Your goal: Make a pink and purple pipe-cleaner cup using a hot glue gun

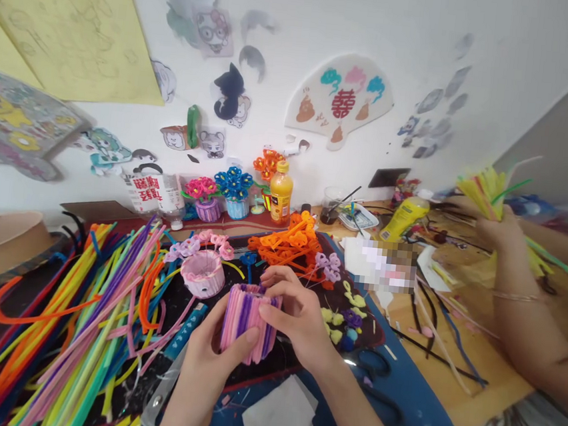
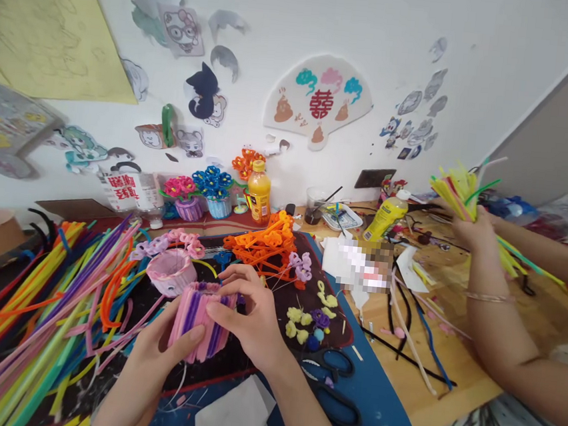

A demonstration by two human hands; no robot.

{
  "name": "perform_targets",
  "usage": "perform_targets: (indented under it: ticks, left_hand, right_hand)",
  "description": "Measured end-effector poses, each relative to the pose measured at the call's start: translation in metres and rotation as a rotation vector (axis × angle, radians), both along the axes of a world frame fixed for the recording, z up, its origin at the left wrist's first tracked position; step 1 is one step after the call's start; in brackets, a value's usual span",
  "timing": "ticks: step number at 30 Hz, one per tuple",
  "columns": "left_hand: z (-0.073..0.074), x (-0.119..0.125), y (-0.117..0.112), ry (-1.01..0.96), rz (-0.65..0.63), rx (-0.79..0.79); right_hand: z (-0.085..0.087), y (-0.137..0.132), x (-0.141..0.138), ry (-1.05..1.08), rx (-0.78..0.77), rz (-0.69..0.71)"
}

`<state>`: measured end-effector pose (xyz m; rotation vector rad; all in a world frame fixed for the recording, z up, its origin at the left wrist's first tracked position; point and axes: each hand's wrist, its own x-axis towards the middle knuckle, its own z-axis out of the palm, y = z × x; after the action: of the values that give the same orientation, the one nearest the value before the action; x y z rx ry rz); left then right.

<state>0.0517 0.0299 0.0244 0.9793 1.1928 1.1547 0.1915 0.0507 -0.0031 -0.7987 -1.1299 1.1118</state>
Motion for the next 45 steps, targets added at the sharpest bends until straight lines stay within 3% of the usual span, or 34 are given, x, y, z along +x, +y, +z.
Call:
perform_targets:
  ticks: [12, 16, 22, 31, 36, 40, 45]
  left_hand:
    - [-0.004, 0.0, 0.002, -0.011, 0.0, -0.007]
    - [-0.003, 0.001, 0.0, -0.08, -0.024, -0.015]
    - [0.001, 0.004, -0.002, -0.149, -0.028, 0.004]
    - [-0.003, 0.003, -0.001, -0.133, -0.012, 0.033]
    - [-0.006, 0.003, -0.002, -0.127, -0.002, 0.061]
    - [-0.022, -0.002, 0.003, 0.059, 0.097, 0.191]
    - [-0.037, -0.007, 0.009, 0.493, 0.239, 0.565]
  right_hand:
    - [-0.002, 0.005, 0.005, -0.049, 0.002, 0.011]
    - [-0.001, 0.005, 0.008, 0.063, -0.096, 0.0]
    - [0.003, -0.003, -0.003, 0.118, -0.178, 0.196]
    - [0.004, -0.01, -0.019, 0.168, -0.108, 0.034]
    - [0.001, -0.011, -0.018, 0.147, -0.046, 0.086]
    - [-0.004, -0.011, -0.017, 0.123, -0.023, 0.17]
    - [-0.009, -0.014, -0.024, 0.083, -0.05, 0.247]
